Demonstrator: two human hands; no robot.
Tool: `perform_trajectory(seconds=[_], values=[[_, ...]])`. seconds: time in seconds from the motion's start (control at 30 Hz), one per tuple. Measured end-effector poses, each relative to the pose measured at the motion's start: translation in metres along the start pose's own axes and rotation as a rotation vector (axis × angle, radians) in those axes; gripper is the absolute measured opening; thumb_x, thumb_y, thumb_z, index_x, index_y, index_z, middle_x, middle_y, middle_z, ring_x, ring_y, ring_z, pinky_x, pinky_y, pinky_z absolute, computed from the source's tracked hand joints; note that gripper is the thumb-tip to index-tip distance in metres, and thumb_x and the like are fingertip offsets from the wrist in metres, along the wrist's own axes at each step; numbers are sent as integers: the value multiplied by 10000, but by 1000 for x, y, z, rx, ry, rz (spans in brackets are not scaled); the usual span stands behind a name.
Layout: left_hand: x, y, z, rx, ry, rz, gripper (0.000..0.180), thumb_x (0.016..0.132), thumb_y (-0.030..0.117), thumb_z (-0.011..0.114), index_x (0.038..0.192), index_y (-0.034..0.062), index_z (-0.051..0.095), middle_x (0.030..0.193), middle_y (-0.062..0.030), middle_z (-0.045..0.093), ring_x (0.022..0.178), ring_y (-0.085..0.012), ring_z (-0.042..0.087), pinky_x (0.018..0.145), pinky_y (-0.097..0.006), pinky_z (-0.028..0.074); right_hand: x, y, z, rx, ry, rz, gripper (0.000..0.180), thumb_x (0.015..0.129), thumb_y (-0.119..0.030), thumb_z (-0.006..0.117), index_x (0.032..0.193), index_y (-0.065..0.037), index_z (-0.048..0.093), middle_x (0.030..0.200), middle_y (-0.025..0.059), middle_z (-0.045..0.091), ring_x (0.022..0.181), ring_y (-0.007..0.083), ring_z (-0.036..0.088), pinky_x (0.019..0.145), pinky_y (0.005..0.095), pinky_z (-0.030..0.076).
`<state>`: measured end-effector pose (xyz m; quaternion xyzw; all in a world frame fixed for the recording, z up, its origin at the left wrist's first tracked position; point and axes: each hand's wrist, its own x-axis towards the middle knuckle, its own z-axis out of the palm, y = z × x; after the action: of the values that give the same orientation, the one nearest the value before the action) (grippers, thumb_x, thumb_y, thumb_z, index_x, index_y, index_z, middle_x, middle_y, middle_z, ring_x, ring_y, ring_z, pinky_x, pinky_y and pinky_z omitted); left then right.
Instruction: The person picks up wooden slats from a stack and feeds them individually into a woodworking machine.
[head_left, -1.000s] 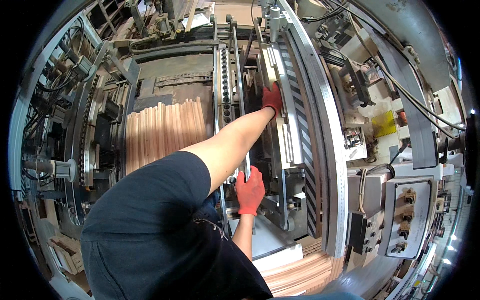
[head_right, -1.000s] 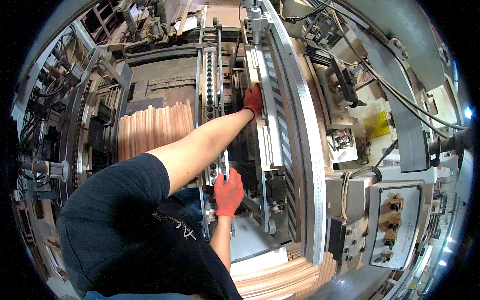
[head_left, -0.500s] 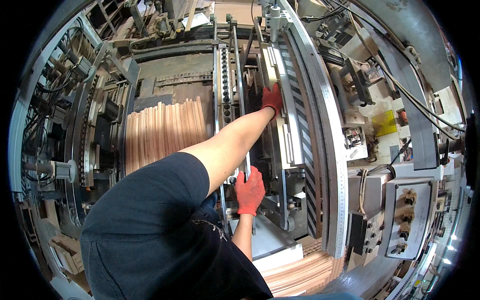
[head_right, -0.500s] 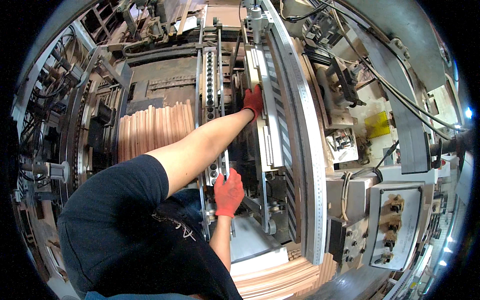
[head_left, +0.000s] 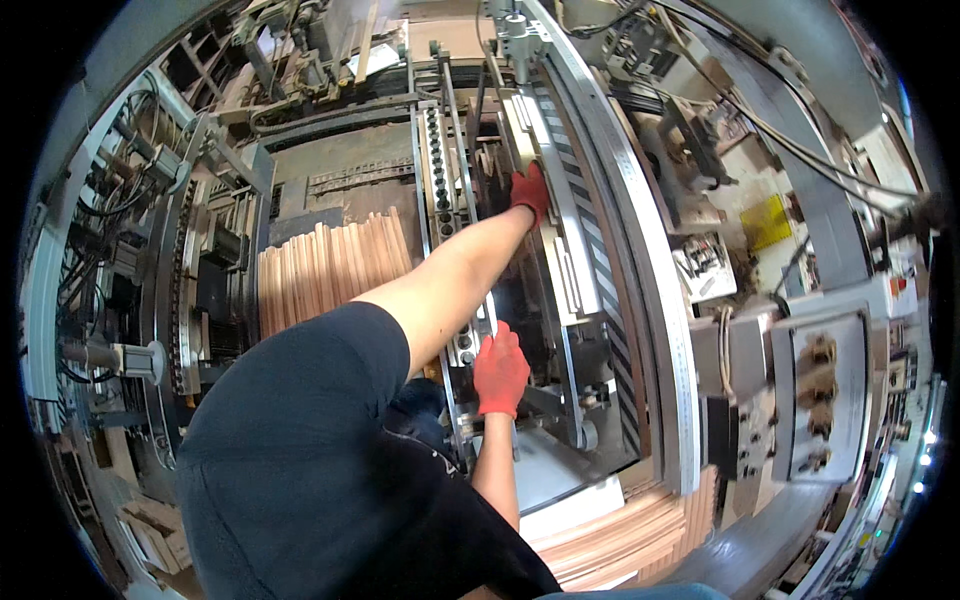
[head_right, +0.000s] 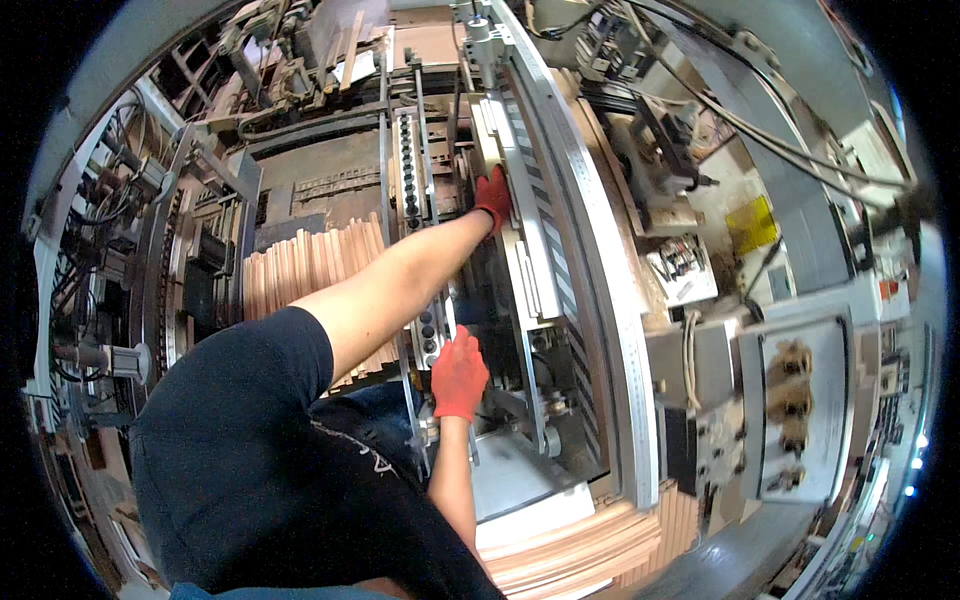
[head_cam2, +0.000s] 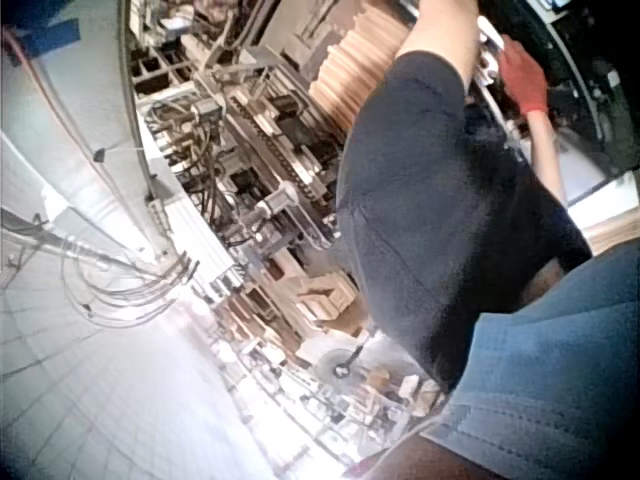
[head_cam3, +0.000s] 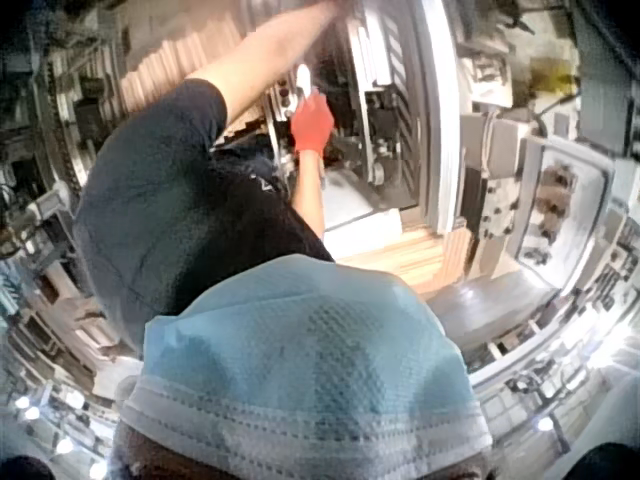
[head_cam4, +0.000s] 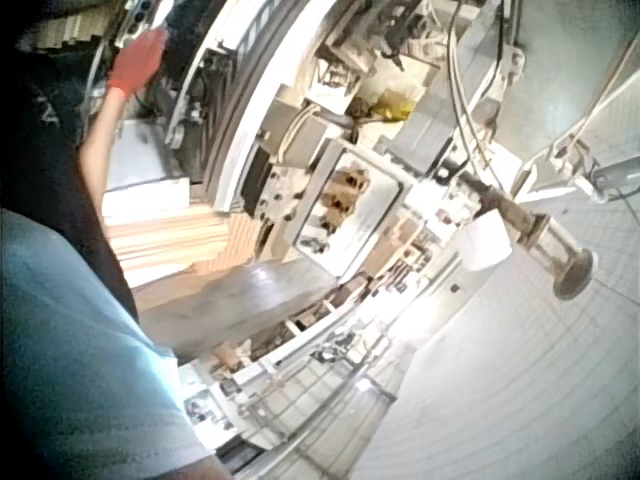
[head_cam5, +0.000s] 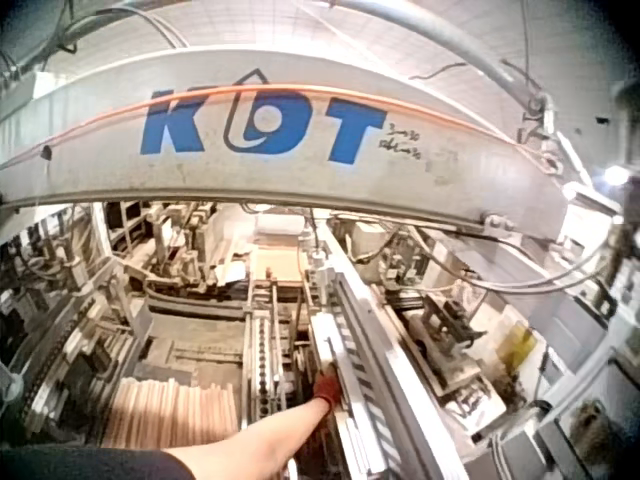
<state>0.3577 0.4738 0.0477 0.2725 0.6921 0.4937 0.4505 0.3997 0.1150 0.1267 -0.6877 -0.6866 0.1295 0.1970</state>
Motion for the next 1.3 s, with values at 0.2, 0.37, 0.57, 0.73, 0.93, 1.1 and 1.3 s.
perform_trajectory(seconds=[0.2,0.37,0.57,0.73,0.93,1.1,1.3], values=[[8,14,-41,412,-178,61,833,928,651,421,1503,61,301,1504,-247,391,1390,-444,365,1127,-475,318,3,-4,-11,98,128,0,233,923,-241,608,1091,-84,567,969,141,608,899,342,640,728,453,529],[-108,17,-90,132,-420,233,704,971,498,505,1455,8,359,1451,-279,443,1342,-390,448,1107,-409,348,26,22,-16,554,836,198,132,915,-174,632,979,-71,578,1007,92,591,893,250,609,743,384,489],[-162,2,-111,138,-481,284,783,926,523,574,1507,72,304,1225,-65,528,915,-169,515,711,-314,458,74,56,-34,1827,640,574,176,940,-255,607,1024,-115,540,921,32,594,659,210,635,556,327,466],[-196,25,-116,141,-498,291,840,907,504,607,1504,16,273,1455,-299,426,1354,-401,423,1104,-414,342,74,43,-45,1908,487,604,166,890,-283,620,944,-143,548,839,-5,612,591,154,589,501,261,400],[-210,48,-158,424,-305,409,844,836,461,709,1475,53,339,1403,-297,421,1285,-421,455,1064,-448,381,24,-32,-44,2082,225,633,233,946,-331,572,1075,-156,491,938,5,594,645,123,559,470,225,358],[-217,46,-173,806,-169,438,1106,688,606,779,1491,71,239,1436,-286,328,1317,-455,374,1066,-505,358,4,-59,-10,2151,73,652,215,941,-332,585,1030,-141,541,865,1,621,638,114,589,464,234,366],[-196,21,-188,814,-86,611,1083,672,451,813,1478,-9,254,1447,-260,364,1339,-424,361,1080,-516,349,-10,-59,-12,2149,-226,667,160,939,-264,588,943,-108,554,761,-7,589,623,131,601,512,232,408]])
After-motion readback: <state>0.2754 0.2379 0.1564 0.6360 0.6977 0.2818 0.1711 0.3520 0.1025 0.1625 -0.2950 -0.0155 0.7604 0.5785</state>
